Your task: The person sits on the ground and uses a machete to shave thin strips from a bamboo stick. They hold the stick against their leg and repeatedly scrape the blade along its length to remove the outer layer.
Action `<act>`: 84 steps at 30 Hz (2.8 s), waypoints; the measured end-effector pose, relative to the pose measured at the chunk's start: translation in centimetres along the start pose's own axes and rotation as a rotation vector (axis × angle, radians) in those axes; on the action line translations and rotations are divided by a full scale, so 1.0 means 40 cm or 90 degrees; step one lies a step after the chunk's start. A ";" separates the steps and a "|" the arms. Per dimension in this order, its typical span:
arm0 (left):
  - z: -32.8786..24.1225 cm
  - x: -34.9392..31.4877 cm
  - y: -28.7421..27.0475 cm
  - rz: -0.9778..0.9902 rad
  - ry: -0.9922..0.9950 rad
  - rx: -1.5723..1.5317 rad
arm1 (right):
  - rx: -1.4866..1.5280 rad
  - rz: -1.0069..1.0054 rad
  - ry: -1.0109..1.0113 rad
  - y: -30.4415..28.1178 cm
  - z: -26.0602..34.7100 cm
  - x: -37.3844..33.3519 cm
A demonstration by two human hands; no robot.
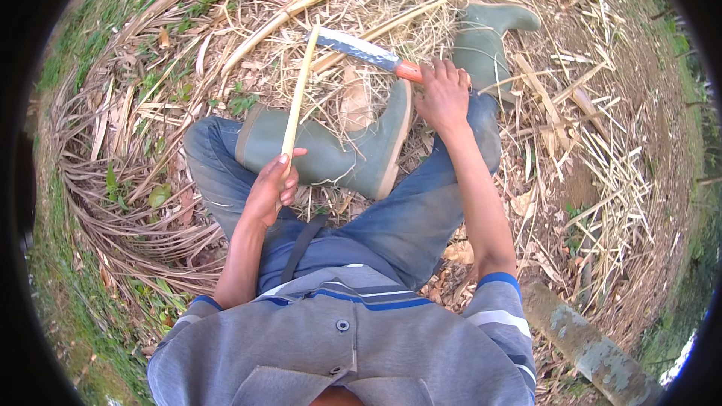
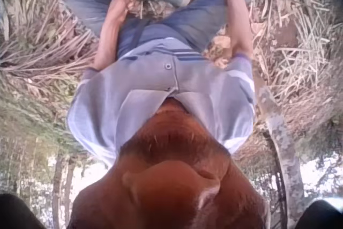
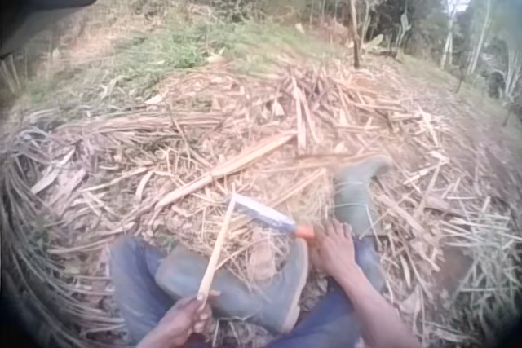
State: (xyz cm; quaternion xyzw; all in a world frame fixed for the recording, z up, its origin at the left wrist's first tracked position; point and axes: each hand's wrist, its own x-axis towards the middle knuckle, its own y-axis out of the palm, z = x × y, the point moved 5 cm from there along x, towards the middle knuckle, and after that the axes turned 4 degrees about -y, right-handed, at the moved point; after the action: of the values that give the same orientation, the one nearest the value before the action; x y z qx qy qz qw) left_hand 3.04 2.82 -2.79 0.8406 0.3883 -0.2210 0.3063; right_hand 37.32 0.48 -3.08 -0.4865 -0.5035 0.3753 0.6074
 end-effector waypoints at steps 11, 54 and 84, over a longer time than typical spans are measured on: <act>-0.059 -0.003 0.020 0.008 0.124 -0.236 | 0.058 0.266 0.034 0.050 -0.003 0.156; -0.338 -0.115 0.037 -0.140 0.735 1.068 | 0.560 -0.072 0.217 -0.237 0.118 -0.195; -0.138 -0.079 -0.002 -0.057 0.067 0.260 | 0.314 0.102 -0.171 -0.204 0.306 -0.159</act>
State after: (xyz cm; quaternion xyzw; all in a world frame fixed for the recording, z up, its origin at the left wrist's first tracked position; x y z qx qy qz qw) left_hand 1.81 5.01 3.06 0.8776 0.3878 -0.2641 0.0987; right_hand 23.75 -4.91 3.49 -0.3086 -0.4331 0.5939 0.6037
